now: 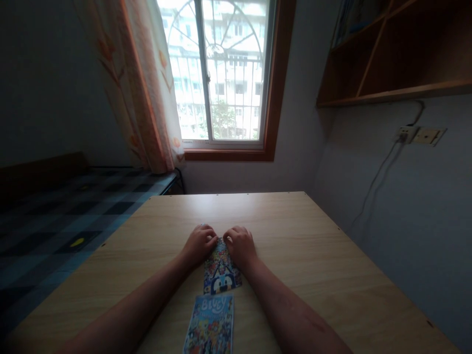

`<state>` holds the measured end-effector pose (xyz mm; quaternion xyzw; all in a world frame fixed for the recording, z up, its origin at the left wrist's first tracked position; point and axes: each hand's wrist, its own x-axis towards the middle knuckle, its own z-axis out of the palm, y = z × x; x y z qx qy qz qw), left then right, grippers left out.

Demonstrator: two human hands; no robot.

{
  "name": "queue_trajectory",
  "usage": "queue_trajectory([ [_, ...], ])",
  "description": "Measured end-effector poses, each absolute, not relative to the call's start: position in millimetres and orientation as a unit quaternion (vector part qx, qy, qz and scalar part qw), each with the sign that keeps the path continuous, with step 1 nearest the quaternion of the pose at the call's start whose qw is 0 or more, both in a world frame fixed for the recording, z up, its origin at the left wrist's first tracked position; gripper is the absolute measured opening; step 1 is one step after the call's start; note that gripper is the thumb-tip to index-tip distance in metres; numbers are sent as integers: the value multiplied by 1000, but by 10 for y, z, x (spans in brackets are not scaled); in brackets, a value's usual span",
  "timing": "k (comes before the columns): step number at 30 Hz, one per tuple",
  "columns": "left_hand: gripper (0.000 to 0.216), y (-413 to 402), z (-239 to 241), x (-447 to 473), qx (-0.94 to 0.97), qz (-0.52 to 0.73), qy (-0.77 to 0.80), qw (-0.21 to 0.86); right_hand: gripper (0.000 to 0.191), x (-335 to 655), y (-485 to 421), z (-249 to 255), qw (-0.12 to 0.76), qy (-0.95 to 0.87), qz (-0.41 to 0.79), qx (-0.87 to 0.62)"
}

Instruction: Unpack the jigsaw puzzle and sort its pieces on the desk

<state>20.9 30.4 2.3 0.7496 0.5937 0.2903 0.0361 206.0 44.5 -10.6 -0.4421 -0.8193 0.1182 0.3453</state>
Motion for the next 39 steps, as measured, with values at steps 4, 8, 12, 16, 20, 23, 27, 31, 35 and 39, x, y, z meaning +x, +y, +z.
queue_trajectory([
  [4, 18, 291, 33, 205, 751, 287, 593, 35, 10, 2072, 453, -72, 385, -791, 162, -447],
  [8, 18, 290, 34, 199, 749, 292, 594, 38, 8, 2084, 429, -42, 417, -777, 183, -435],
  [12, 18, 289, 29, 194, 749, 293, 593, 36, 6, 2083, 398, -51, 405, -801, 201, -393],
  [16, 17, 292, 19, 187, 748, 296, 592, 42, 5, 2078, 386, -76, 375, -825, 205, -370],
  [20, 16, 292, 9, 184, 751, 306, 582, 52, 5, 2073, 374, -71, 352, -840, 189, -368],
  [23, 16, 284, 10, 190, 755, 318, 571, 57, 6, 2072, 359, -49, 346, -842, 182, -372],
  [27, 16, 271, 24, 202, 758, 325, 563, 53, 6, 2070, 338, -27, 335, -847, 171, -377],
  [31, 15, 266, 30, 202, 757, 325, 566, 38, 6, 2062, 327, -27, 326, -851, 161, -379],
  [35, 17, 276, 17, 188, 753, 323, 573, 24, 6, 2054, 318, -32, 336, -852, 157, -370],
  [39, 17, 299, -3, 165, 739, 334, 584, 32, 8, 2060, 338, -52, 401, -819, 177, -371],
])
